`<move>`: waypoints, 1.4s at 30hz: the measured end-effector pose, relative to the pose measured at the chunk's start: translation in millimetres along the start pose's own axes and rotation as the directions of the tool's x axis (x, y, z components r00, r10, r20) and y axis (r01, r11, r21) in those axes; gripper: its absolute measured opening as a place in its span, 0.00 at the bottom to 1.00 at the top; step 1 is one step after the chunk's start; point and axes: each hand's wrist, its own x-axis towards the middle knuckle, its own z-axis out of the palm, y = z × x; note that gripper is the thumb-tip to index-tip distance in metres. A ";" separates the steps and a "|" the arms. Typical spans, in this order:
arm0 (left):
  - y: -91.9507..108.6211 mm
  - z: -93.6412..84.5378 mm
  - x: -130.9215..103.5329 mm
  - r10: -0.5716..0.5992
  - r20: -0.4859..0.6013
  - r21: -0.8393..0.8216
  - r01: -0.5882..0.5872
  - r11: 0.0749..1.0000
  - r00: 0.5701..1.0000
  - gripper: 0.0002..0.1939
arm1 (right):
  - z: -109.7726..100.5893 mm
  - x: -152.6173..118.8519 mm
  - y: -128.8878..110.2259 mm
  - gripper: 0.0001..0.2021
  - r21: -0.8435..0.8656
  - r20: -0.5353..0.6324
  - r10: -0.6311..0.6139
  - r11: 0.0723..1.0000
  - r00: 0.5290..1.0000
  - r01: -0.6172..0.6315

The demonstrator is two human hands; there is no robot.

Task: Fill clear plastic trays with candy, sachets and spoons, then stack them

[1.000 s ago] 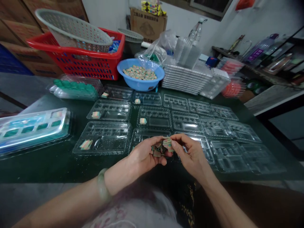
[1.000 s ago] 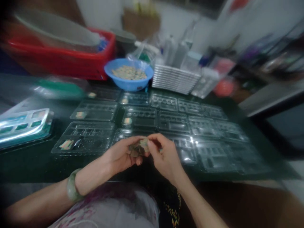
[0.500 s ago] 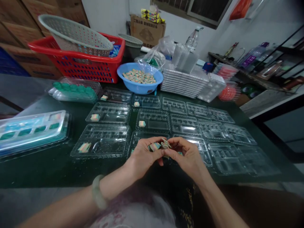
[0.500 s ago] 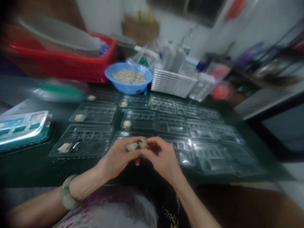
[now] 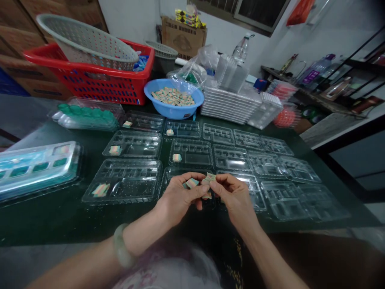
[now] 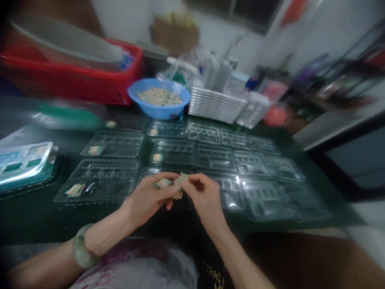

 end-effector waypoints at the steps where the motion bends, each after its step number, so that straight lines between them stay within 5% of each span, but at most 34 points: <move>1: 0.0 0.4 0.6 0.003 -0.012 -0.014 -0.003 1.000 1.000 0.15 | 0.8 -0.4 0.8 0.06 0.016 -0.013 -0.005 1.000 1.000 0.005; 8: 2.8 2.8 0.2 0.046 -0.049 0.010 -0.045 0.999 0.998 0.11 | 3.3 -1.7 2.6 0.06 0.278 0.077 0.162 0.944 0.984 -0.177; 11: 4.6 -0.3 -0.3 0.041 -0.100 0.028 -0.038 0.999 0.994 0.11 | -1.5 1.8 2.2 0.06 0.285 0.036 0.161 0.944 0.986 -0.165; 14: 10.3 -8.3 -2.1 -0.030 -0.127 -0.023 0.027 0.999 0.991 0.12 | -19.0 13.6 3.0 0.07 0.158 -0.122 0.061 0.987 0.991 -0.041; 18: 22.0 -20.0 -6.4 -0.087 -0.154 -0.088 0.074 0.993 0.984 0.12 | -51.7 38.1 9.5 0.10 -0.224 -0.301 -0.232 0.960 0.925 0.168; 21: 27.6 -24.5 -9.4 -0.096 -0.194 -0.106 0.077 0.991 0.976 0.13 | -65.3 52.6 16.7 0.09 -0.530 -0.173 -0.393 0.810 0.903 0.251; 25: 28.7 -25.8 -11.6 -0.087 -0.197 -0.103 0.068 0.992 0.977 0.14 | -64.1 65.1 24.1 0.09 -0.825 0.130 -0.539 0.407 0.832 0.393; 28: 29.4 -26.1 -12.1 -0.083 -0.202 -0.112 0.061 0.992 0.976 0.14 | -60.2 74.2 27.0 0.10 -0.904 0.307 -0.554 0.085 0.774 0.420; 31: 31.2 -27.3 -12.3 -0.099 -0.226 -0.122 0.073 0.990 0.969 0.15 | -59.4 81.5 26.6 0.11 -0.892 0.432 -0.502 -0.111 0.749 0.439; 42: 29.1 -33.4 -13.5 -0.099 -0.225 -0.138 0.069 0.988 0.969 0.15 | -56.3 80.2 8.1 0.10 -0.832 0.555 -0.291 -0.218 0.779 0.511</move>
